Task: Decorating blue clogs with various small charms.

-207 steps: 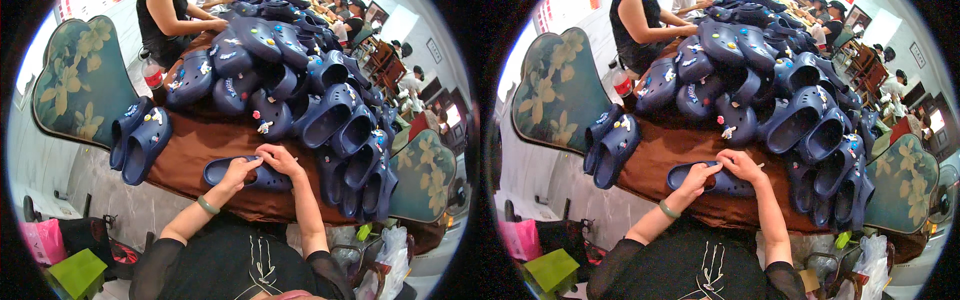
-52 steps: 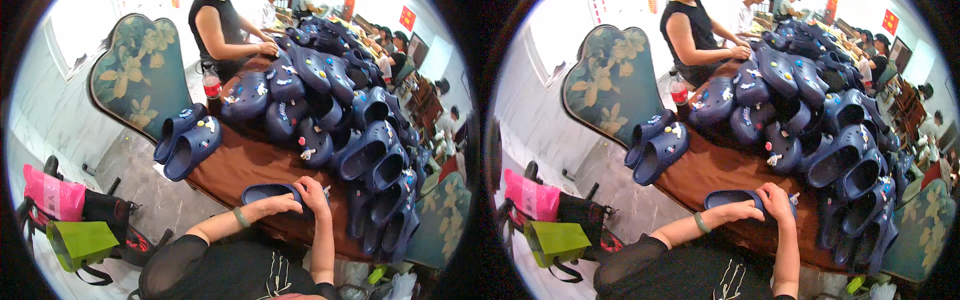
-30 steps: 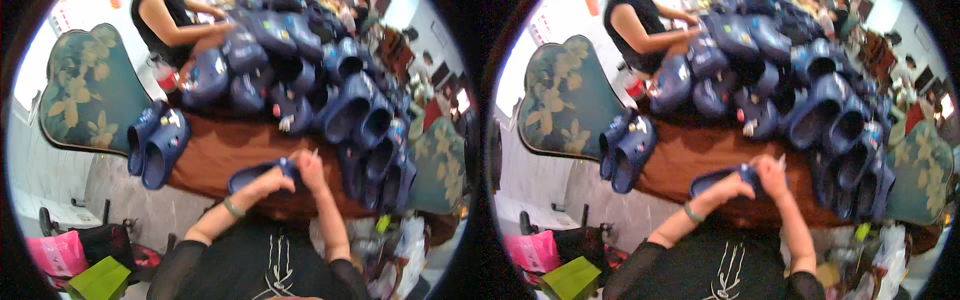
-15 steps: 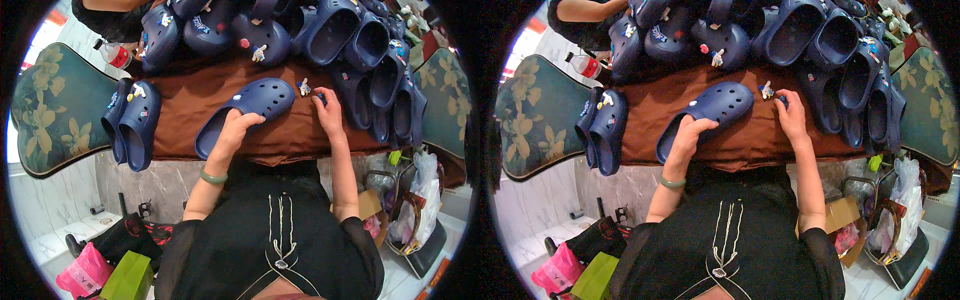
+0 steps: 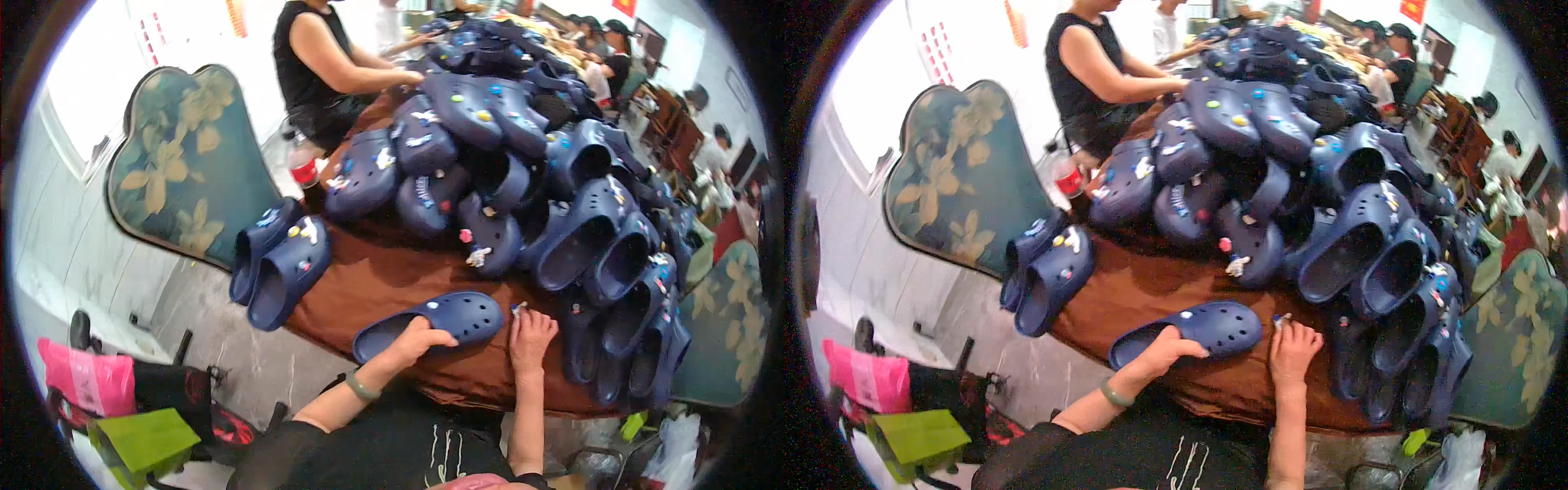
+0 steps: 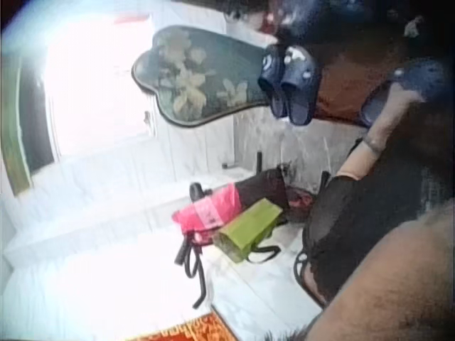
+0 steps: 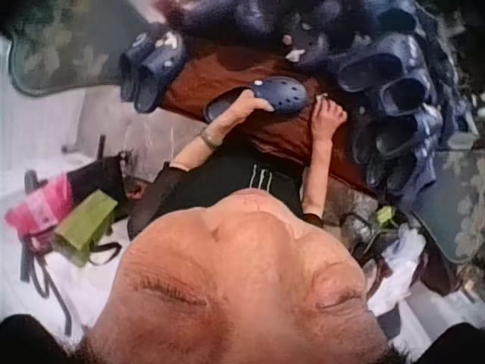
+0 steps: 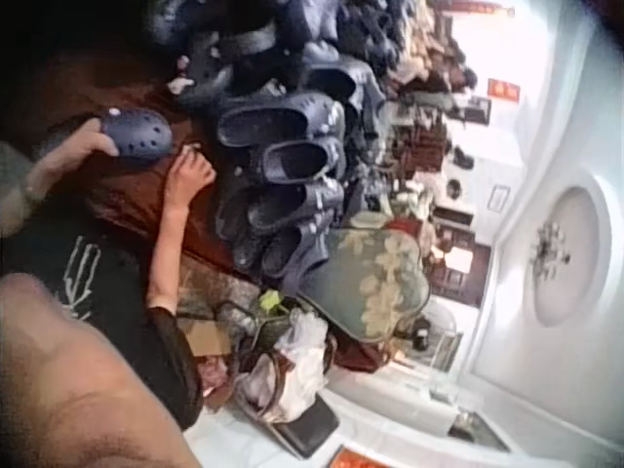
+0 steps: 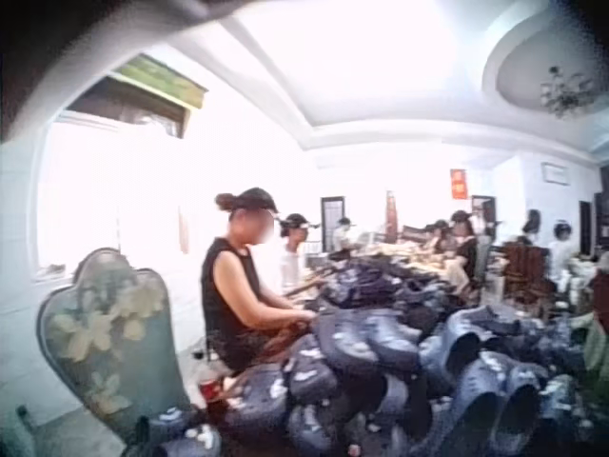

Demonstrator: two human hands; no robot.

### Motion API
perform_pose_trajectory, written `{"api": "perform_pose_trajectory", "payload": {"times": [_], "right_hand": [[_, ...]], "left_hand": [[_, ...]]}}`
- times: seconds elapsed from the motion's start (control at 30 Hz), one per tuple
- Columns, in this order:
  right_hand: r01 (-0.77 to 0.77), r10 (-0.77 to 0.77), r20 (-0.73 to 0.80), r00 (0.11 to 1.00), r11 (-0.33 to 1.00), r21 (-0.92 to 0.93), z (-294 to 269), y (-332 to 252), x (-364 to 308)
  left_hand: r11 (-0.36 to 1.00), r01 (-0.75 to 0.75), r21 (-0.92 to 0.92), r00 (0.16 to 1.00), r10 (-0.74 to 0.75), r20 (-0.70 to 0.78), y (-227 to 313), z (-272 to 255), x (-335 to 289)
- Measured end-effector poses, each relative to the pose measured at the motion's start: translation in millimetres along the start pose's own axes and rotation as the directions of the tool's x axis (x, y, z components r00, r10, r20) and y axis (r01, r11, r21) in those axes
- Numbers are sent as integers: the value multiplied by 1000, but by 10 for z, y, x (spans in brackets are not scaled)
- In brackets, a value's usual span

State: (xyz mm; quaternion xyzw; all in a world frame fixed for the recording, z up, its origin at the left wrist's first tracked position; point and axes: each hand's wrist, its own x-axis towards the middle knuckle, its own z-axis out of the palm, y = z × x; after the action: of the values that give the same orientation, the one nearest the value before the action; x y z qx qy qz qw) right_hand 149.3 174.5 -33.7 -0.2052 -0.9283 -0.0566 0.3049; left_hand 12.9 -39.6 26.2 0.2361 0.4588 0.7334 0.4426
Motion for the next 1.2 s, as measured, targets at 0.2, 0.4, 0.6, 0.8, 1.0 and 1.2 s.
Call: {"api": "perform_pose_trajectory", "payload": {"times": [0.2, 0.4, 0.6, 0.8, 1.0, 1.2], "right_hand": [[-138, 134, 152, 979, 990, 11, -127, -58, 227], [-59, 59, 15, 998, 998, 17, 24, 53, -43], [-69, 69, -24, 997, 997, 31, -117, -14, -114], [-2, 9, -176, 984, 999, 44, -180, -39, 103], [-142, 182, -110, 977, 944, 299, -142, -55, 238], [80, -31, -193, 981, 964, 255, -191, -375, 312]], "left_hand": [[994, 103, 24, 994, -102, -34, -47, -83, 122], [996, 86, 20, 996, -86, -6, -92, -71, 109], [993, 96, 70, 995, -94, -38, -160, -28, -19], [986, 80, 146, 995, -72, -64, -54, -64, 78], [991, 116, 73, 993, -113, -45, -29, -27, 236], [994, 80, 70, 996, -78, -31, -40, 7, 89]]}}
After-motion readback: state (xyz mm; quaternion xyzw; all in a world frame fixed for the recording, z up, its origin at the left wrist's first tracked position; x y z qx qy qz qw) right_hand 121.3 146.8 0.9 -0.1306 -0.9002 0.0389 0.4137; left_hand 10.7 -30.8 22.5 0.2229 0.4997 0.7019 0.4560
